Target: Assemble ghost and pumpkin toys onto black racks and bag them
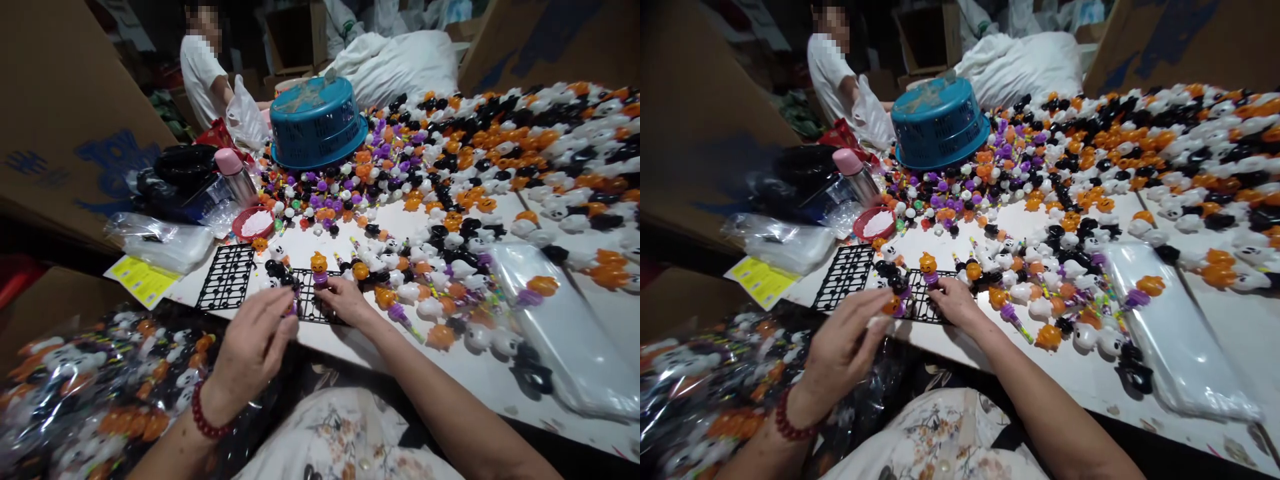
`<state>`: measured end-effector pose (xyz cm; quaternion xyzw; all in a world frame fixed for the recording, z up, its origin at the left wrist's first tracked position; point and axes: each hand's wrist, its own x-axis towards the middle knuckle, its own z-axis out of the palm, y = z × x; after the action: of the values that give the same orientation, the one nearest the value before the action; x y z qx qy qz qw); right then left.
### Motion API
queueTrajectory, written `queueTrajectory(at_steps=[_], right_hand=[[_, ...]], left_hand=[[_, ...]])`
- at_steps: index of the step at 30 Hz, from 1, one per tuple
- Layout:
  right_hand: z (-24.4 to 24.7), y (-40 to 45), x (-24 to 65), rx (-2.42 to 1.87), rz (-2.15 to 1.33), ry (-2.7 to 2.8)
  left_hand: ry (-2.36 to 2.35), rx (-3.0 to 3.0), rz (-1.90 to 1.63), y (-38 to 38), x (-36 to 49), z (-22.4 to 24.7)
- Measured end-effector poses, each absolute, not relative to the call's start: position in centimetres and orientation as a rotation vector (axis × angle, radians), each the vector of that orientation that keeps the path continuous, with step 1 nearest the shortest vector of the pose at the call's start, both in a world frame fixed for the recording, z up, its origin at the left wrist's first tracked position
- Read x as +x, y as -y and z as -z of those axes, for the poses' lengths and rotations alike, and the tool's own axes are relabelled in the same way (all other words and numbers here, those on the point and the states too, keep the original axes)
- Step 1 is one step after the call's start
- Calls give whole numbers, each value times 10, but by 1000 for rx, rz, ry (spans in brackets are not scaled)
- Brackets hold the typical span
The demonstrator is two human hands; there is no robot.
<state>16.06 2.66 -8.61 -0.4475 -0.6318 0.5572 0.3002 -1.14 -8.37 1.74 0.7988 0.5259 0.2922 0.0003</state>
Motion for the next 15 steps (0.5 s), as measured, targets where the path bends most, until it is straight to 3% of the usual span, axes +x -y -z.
queueTrajectory(at_steps=[7, 15], right_hand=[[94, -50, 133, -1198, -1309, 1725], [91, -65, 117, -1094, -1371, 1889]], left_hand=[[-1569, 2580, -588, 30, -32, -12], [-1588, 2497, -622, 29, -35, 5]])
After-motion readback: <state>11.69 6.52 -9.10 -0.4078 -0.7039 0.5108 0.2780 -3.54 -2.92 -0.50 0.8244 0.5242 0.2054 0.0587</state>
